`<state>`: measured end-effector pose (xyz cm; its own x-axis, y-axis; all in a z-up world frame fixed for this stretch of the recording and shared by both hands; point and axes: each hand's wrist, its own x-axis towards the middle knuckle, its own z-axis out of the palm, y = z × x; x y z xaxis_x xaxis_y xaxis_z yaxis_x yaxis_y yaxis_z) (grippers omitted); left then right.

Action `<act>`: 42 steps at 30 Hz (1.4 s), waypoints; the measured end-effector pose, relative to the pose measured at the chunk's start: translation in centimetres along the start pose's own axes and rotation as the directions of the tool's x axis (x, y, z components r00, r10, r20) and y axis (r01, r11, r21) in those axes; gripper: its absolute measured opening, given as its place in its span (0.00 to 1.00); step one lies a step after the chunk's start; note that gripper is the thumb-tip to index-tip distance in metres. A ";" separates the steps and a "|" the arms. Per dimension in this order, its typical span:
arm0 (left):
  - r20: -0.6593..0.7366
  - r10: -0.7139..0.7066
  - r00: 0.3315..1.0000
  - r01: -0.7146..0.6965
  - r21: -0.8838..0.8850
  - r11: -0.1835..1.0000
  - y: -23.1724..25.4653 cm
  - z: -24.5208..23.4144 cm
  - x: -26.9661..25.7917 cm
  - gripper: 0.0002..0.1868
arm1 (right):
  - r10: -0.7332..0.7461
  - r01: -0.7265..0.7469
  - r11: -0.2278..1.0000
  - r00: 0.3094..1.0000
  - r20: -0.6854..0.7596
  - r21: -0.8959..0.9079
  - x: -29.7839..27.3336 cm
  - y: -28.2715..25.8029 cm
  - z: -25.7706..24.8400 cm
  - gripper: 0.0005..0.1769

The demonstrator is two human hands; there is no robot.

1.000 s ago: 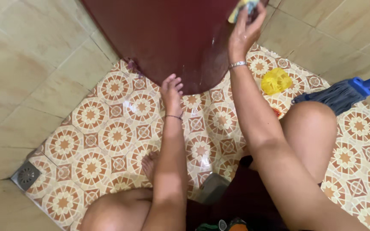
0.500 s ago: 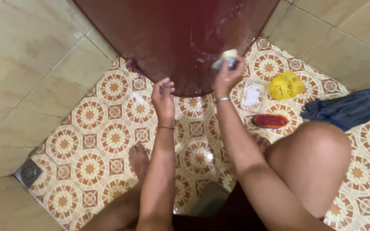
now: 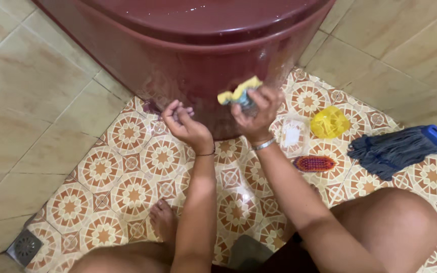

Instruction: The person scrubs the exterior of a tub with a sponge, then uses a yellow container to scoop water and rinse the area, and finally gathers the cleaning supplies from the floor.

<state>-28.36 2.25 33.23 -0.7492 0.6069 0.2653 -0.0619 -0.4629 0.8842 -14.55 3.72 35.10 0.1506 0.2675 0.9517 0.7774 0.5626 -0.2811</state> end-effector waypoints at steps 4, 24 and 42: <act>0.202 0.224 0.953 -0.247 0.100 0.964 -1.0 -1.5 -2.7 0.08 | 0.325 -0.330 0.944 0.925 0.199 -0.009 -8.5 0.1 -2.9 0.26; 0.375 0.502 0.779 -0.595 0.190 0.781 12.6 5.0 -0.5 0.22 | 0.244 -0.501 0.443 0.865 0.438 0.743 7.3 -6.7 -4.6 0.25; -0.108 0.140 0.984 -0.125 0.137 0.983 -5.8 5.1 14.4 0.32 | 0.409 -0.570 0.656 0.819 0.402 0.494 -2.9 -3.1 -2.3 0.16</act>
<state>-35.44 16.92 33.88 -0.8173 0.4626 0.3435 0.1230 -0.4423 0.8884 -15.96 -0.62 33.45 0.1953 0.7637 0.6153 0.1223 0.6035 -0.7879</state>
